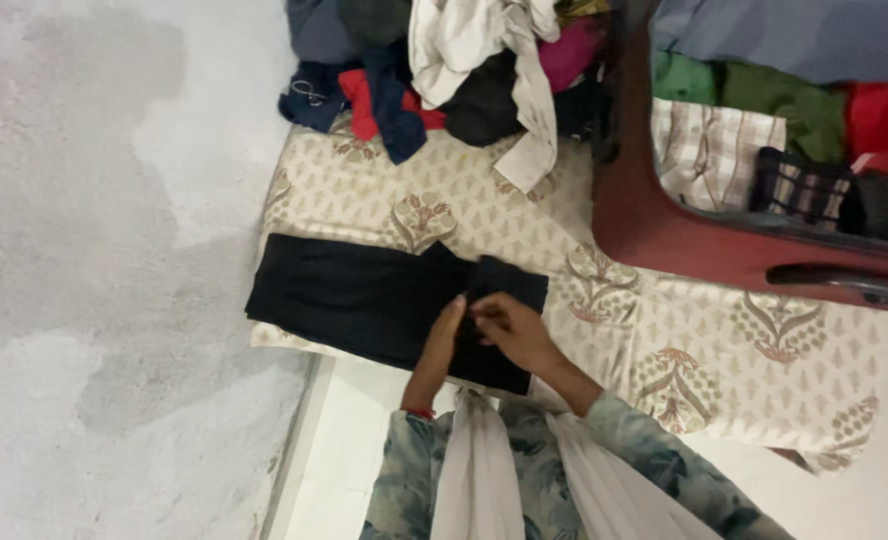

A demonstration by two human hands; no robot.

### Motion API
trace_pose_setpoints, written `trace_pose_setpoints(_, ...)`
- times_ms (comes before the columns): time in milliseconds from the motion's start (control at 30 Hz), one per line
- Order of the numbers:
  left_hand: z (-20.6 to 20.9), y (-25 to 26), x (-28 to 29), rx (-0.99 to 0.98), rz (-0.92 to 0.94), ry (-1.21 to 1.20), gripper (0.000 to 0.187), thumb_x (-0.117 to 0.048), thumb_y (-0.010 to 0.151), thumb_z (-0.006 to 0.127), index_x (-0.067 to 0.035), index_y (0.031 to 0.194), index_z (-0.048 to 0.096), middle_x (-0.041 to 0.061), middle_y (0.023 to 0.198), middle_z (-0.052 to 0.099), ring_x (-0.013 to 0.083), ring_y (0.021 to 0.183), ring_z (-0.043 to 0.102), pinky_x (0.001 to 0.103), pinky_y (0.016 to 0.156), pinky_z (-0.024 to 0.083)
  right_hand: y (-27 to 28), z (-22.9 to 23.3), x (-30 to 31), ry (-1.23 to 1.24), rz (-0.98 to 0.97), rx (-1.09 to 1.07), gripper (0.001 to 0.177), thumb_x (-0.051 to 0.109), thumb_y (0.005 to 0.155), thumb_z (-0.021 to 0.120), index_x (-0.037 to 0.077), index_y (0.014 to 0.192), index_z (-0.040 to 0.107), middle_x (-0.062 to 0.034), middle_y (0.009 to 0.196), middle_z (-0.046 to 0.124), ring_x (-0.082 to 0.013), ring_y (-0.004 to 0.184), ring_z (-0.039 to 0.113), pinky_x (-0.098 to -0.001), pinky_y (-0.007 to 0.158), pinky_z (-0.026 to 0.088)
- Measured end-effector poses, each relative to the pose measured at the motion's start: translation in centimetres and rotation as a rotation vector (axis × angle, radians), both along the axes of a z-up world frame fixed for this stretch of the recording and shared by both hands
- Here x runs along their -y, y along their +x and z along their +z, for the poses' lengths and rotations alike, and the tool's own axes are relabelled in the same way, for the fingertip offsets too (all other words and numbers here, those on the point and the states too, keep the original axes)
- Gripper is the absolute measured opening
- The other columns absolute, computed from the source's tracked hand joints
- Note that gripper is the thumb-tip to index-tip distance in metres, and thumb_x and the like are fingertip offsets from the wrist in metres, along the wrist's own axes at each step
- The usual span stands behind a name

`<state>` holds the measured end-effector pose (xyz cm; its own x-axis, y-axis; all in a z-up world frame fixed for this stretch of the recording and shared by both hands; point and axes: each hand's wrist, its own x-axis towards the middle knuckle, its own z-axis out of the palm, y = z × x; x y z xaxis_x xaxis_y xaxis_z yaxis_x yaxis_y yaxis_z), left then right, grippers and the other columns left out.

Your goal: The person folds a pair of black leggings on a patterned surface and places them into an open suitcase alongside other folded garments.

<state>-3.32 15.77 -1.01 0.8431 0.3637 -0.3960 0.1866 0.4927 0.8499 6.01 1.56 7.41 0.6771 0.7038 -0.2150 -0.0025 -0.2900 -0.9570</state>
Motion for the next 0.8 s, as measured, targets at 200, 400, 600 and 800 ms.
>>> trace_pose_setpoints(200,-9.8,-1.5,-5.8,-0.153,-0.007,0.351,0.065,-0.033,0.097,0.07,0.0,0.148,0.047,0.026,0.136,0.064,0.0274,0.123,0.063,0.033,0.1,0.051,-0.7,-4.4,0.0,-0.1,0.046,0.182,0.027,0.008,0.097,0.067,0.005,0.123,0.066,-0.0093,0.115,0.073,-0.0202,0.105,0.072,-0.0323,0.089,0.058)
trace_pose_setpoints(400,-8.3,-1.9,-5.7,-0.149,0.017,0.476,0.055,-0.006,0.095,0.062,-0.009,0.149,0.05,0.02,0.137,0.063,0.0263,0.122,0.065,0.034,0.097,0.053,2.4,-13.0,8.6,-0.506,-0.365,0.288,0.054,0.026,0.089,0.079,-0.003,0.128,0.055,-0.0168,0.111,0.067,-0.0235,0.09,0.069,-0.0362,0.078,0.057)
trace_pose_setpoints(600,-4.3,-2.0,-4.9,0.139,0.123,0.611,0.065,0.019,0.089,0.046,-0.008,0.147,0.05,0.012,0.149,0.055,0.0272,0.132,0.059,0.033,0.108,0.045,2.5,-12.6,7.2,-0.36,-0.39,-0.349,0.067,0.035,0.084,0.08,0.004,0.133,0.048,-0.0036,0.111,0.065,-0.013,0.089,0.067,-0.0324,0.071,0.059)
trace_pose_setpoints(800,-2.2,-3.2,-5.6,-0.181,0.14,0.577,0.062,0.009,0.094,0.049,-0.014,0.151,0.048,0.011,0.144,0.061,0.0276,0.119,0.066,0.034,0.103,0.051,2.2,-11.5,5.6,-0.417,-0.347,-0.328,0.062,0.037,0.083,0.082,-0.002,0.126,0.061,-0.0089,0.097,0.069,-0.0172,0.079,0.065,-0.0332,0.067,0.057)
